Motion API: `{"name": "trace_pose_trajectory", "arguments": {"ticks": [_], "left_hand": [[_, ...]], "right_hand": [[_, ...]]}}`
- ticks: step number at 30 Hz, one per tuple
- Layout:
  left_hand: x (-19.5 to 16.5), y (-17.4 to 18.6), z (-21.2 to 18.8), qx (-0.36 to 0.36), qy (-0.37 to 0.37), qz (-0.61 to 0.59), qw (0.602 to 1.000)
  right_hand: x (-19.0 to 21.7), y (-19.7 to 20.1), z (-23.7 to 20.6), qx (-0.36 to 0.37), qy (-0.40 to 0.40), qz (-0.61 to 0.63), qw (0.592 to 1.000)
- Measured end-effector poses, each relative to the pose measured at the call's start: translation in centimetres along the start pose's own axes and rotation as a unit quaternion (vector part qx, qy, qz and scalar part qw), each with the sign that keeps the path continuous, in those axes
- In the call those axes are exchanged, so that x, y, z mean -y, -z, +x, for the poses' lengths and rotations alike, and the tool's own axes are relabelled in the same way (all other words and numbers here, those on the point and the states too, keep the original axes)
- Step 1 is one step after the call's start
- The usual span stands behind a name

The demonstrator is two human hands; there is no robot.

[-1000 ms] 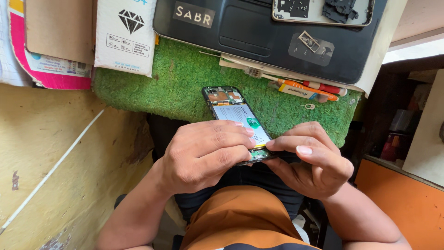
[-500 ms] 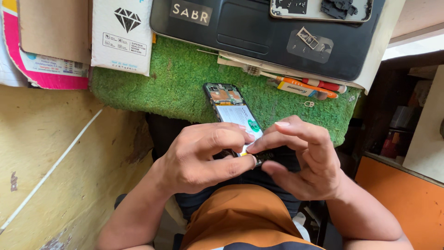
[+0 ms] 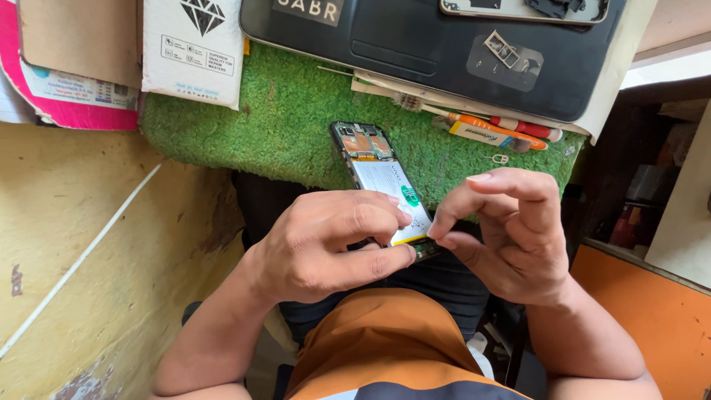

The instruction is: The person repairs a disassembled smartphone at a workbench. They apply adhesive from a tube to the phone frame, press and align the frame and battery assembly together, and use a small pry tool to work along the edges of the phone body.

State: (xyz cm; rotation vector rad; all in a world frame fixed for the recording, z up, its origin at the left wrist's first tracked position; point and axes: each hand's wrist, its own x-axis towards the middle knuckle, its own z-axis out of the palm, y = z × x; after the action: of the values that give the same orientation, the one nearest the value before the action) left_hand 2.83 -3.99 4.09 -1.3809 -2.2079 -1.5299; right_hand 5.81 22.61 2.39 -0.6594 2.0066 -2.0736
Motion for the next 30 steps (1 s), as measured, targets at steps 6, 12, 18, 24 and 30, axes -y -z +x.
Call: {"name": "trace_pose_trajectory", "arguments": {"ticks": [6,12,18,24,30], "left_hand": [[0.1,0.0,-0.1,-0.003,-0.004,0.004,1.0],[0.4,0.3,-0.1,-0.032,-0.004,-0.015,0.999],[0.7,0.3,-0.1,-0.058,-0.016,0.001,0.998],[1.0,0.5,-0.3,-0.046,-0.027,0.01,0.998],[1.2,0.6,-0.3,-0.039,-0.032,0.0,0.999]], "right_hand": [[0.0,-0.2,-0.1,-0.023,0.049,-0.005,0.999],[0.3,0.5,-0.1,-0.109,-0.034,-0.054,0.992],[-0.3,0.5,0.1,-0.028,0.053,-0.037,0.998],[-0.5,0.6,0.8,0.006,0.129,-0.117,0.985],[-0.1,0.5,1.4,0.017,0.167,-0.225,0.96]]}}
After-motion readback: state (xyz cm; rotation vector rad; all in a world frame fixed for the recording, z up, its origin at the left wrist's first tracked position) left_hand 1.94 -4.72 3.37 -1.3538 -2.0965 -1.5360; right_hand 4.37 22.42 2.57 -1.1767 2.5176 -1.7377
